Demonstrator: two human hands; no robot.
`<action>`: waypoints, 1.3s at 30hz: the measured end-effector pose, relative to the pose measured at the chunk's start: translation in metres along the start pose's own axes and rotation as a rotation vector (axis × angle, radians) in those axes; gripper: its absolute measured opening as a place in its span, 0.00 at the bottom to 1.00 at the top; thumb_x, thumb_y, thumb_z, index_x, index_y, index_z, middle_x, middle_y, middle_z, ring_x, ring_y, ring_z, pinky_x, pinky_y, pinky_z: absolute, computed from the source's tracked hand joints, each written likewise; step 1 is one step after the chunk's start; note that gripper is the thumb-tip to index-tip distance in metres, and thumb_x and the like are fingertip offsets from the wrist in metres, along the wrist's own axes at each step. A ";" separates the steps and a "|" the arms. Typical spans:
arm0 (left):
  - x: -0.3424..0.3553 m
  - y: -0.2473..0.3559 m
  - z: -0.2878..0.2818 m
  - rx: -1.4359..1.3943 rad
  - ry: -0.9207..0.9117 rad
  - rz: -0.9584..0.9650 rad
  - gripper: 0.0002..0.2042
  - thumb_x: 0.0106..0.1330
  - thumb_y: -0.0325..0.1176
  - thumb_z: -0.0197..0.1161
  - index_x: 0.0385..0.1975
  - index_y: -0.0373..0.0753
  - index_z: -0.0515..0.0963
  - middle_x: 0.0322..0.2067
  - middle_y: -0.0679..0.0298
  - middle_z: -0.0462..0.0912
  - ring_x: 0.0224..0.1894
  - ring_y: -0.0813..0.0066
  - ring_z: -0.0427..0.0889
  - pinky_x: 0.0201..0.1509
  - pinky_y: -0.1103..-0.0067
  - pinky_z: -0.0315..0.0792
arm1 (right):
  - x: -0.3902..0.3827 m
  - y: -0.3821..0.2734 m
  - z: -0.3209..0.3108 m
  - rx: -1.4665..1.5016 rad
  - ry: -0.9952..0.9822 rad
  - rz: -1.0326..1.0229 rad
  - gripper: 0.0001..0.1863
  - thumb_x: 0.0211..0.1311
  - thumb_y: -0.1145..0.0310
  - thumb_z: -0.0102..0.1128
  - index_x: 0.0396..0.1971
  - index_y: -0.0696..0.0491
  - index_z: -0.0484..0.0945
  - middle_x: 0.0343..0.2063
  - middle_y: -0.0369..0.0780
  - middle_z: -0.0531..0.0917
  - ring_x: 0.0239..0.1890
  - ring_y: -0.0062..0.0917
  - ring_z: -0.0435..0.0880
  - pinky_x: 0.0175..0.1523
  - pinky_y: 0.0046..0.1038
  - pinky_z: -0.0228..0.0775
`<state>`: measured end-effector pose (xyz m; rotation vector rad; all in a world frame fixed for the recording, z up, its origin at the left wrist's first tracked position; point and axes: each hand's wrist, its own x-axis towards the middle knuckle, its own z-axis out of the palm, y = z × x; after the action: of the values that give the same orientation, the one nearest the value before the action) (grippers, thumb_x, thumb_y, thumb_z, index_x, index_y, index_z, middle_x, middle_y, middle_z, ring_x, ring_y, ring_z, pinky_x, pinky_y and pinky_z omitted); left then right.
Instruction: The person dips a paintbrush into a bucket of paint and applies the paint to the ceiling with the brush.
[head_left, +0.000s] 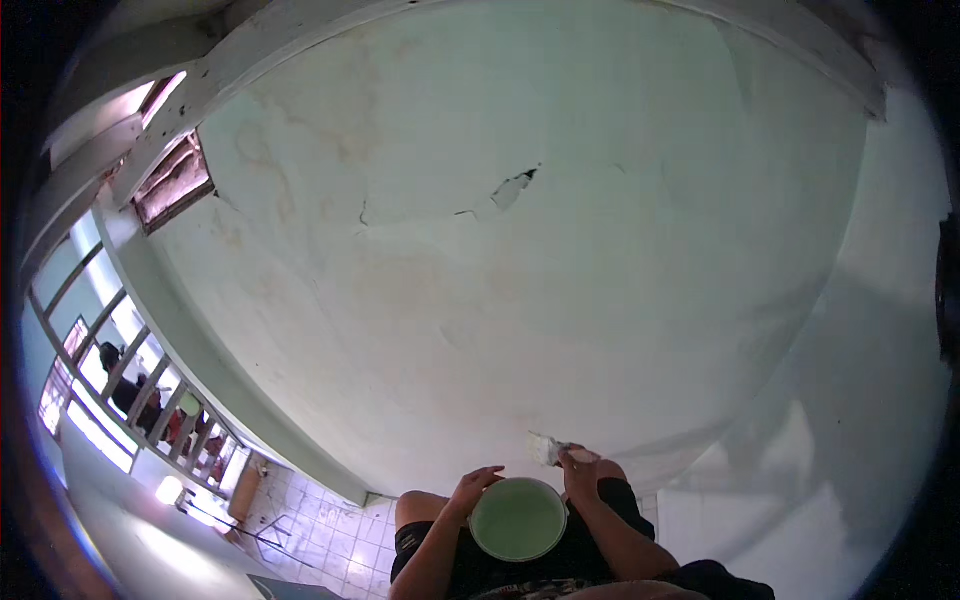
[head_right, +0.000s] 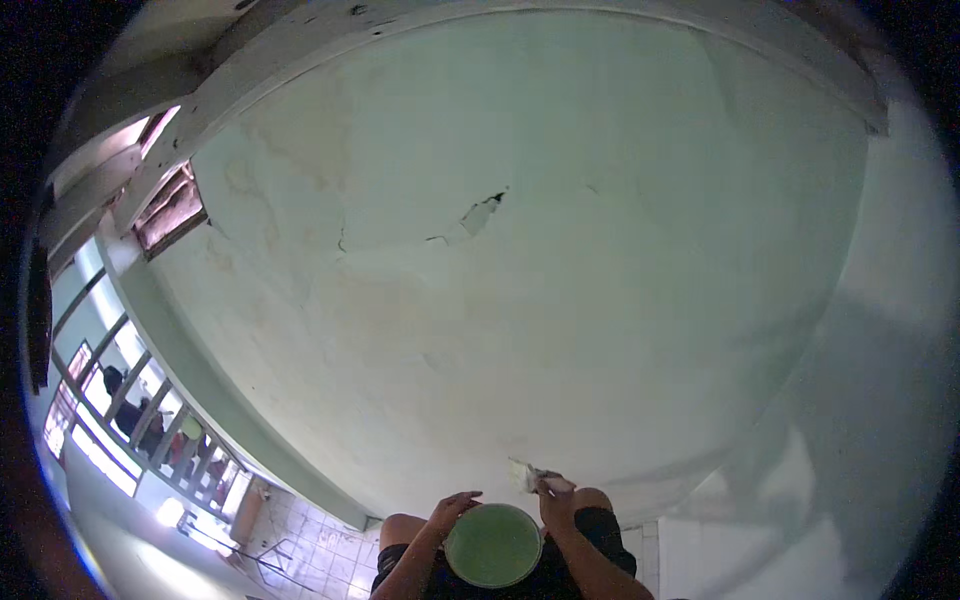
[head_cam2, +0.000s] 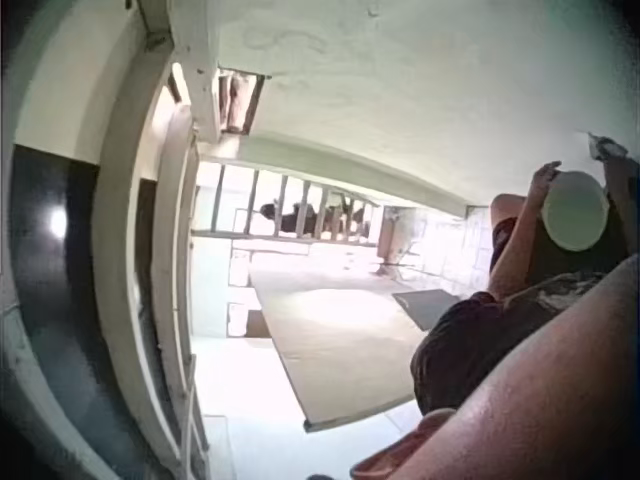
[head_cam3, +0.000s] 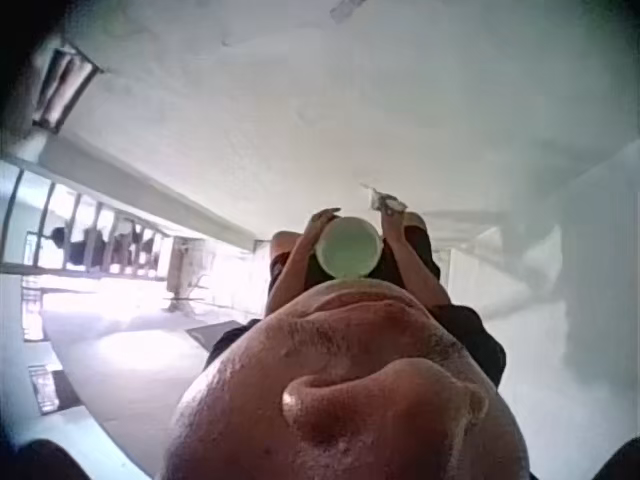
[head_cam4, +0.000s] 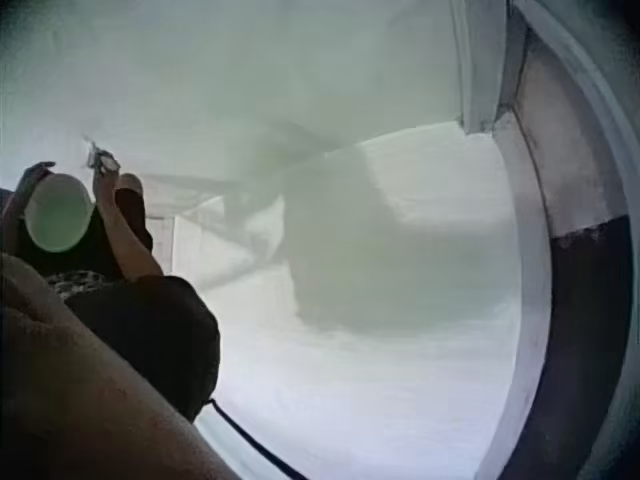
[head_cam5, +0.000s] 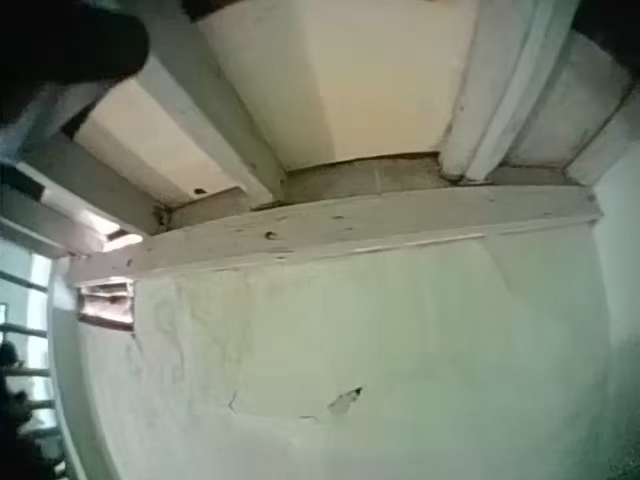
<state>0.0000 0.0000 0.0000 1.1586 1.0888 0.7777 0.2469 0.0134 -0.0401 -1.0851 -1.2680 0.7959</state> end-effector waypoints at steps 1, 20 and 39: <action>0.001 0.003 -0.002 -0.040 0.007 -0.023 0.18 0.69 0.41 0.52 0.53 0.38 0.73 0.44 0.54 0.80 0.47 0.71 0.78 0.52 0.77 0.72 | 0.004 -0.008 0.006 0.192 0.105 0.149 0.14 0.60 0.72 0.58 0.45 0.59 0.73 0.39 0.44 0.79 0.39 0.28 0.81 0.42 0.29 0.78; -0.002 0.007 0.008 0.128 0.203 -0.018 0.18 0.70 0.43 0.49 0.42 0.34 0.80 0.28 0.61 0.80 0.32 0.78 0.76 0.38 0.80 0.72 | -0.017 -0.004 0.002 -0.150 0.061 0.242 0.12 0.60 0.66 0.54 0.36 0.59 0.77 0.28 0.42 0.82 0.34 0.26 0.81 0.40 0.30 0.73; 0.000 0.024 0.008 0.239 0.266 0.024 0.21 0.71 0.45 0.43 0.47 0.36 0.76 0.30 0.55 0.82 0.35 0.72 0.80 0.41 0.74 0.73 | -0.006 -0.112 -0.037 0.578 0.133 0.486 0.13 0.60 0.68 0.58 0.42 0.58 0.72 0.36 0.38 0.77 0.37 0.24 0.78 0.41 0.27 0.74</action>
<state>0.0088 0.0039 0.0234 1.2945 1.4214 0.8540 0.2709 -0.0353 0.0649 -0.9487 -0.5931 1.3331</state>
